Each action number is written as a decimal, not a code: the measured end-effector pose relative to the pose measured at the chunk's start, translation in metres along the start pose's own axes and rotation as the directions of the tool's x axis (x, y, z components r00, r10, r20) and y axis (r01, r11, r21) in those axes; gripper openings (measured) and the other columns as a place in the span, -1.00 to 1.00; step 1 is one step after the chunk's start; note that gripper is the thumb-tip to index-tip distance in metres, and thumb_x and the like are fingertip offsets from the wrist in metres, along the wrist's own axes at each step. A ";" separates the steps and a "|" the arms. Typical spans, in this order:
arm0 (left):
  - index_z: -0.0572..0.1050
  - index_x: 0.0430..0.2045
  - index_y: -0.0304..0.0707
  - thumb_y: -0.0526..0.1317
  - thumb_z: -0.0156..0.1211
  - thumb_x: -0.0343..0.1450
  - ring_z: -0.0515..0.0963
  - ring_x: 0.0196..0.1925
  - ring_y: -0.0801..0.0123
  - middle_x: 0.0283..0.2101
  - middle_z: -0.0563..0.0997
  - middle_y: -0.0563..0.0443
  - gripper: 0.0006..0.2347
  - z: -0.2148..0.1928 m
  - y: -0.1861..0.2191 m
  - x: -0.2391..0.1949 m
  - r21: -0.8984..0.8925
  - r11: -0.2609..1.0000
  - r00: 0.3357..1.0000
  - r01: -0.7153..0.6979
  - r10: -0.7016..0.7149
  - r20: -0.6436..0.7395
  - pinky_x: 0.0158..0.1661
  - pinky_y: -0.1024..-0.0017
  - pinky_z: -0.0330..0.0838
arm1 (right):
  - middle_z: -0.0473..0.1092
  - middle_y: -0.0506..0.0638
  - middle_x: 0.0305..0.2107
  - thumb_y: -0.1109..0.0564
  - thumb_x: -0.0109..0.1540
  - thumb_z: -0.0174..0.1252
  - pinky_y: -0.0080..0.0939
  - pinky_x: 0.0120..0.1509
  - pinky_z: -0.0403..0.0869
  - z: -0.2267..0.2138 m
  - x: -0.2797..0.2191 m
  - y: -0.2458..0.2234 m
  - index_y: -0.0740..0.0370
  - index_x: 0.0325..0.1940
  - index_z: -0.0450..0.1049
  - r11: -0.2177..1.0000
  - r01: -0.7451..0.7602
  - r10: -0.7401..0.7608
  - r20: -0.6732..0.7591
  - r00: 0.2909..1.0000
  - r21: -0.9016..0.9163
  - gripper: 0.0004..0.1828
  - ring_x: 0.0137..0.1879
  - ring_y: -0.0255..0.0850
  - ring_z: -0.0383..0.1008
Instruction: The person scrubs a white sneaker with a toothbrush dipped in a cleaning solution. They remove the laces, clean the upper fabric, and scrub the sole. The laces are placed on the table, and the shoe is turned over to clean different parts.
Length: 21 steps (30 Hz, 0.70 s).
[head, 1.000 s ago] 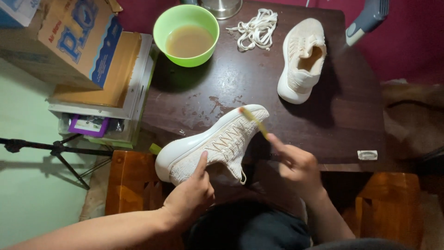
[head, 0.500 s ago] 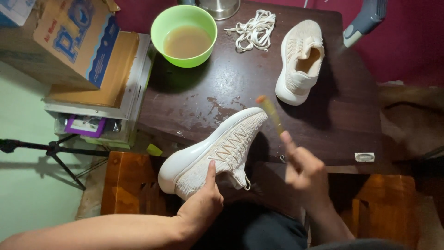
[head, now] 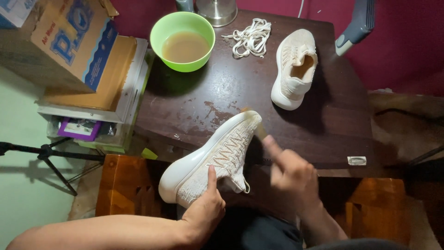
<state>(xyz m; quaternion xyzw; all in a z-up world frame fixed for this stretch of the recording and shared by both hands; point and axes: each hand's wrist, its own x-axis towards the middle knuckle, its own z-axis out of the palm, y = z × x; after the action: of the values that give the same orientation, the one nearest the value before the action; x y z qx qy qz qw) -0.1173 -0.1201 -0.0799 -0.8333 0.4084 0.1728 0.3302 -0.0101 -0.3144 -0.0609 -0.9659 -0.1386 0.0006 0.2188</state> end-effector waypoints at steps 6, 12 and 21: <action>0.69 -0.14 -0.37 -0.32 -0.11 0.49 0.69 -0.23 -0.29 -0.26 0.75 -0.33 -0.68 -0.002 -0.004 0.000 -0.038 0.998 0.998 -0.040 0.042 0.052 0.11 -0.78 0.07 | 0.45 0.07 -0.42 0.07 0.15 -0.06 0.32 -0.07 0.40 -0.013 0.019 -0.017 -0.67 0.39 0.30 0.981 -0.162 0.176 0.149 0.973 -0.103 -0.24 -0.19 0.22 0.49; 0.66 -0.04 -0.33 -0.21 -0.09 0.51 0.69 -0.19 -0.26 -0.19 0.75 -0.34 -0.67 -0.007 -0.007 -0.001 -0.053 0.998 1.000 -0.019 0.020 0.024 0.11 -0.75 0.07 | 0.43 -0.15 -0.57 0.16 0.07 0.06 -0.04 -0.36 0.40 -0.003 -0.012 -0.009 -0.36 0.35 0.40 0.937 0.330 -0.346 0.182 0.920 0.117 -0.25 -0.47 -0.12 0.48; 0.63 -0.01 -0.43 -0.23 -0.11 0.49 0.66 -0.04 -0.37 -0.05 0.71 -0.44 -0.64 -0.013 -0.016 -0.008 0.078 0.997 1.000 -0.015 0.013 0.023 0.09 -0.67 0.20 | 0.37 -0.21 -0.59 0.36 -0.02 -0.02 -0.28 -0.29 0.34 0.009 -0.002 0.018 -0.25 0.36 0.42 0.888 0.354 -0.406 0.141 0.903 0.293 -0.12 -0.50 -0.27 0.27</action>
<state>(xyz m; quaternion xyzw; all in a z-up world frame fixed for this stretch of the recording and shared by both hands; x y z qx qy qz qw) -0.1087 -0.1173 -0.0596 -0.8148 0.4170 0.1685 0.3658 -0.0077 -0.3265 -0.0766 -0.8775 -0.3454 0.0721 0.3246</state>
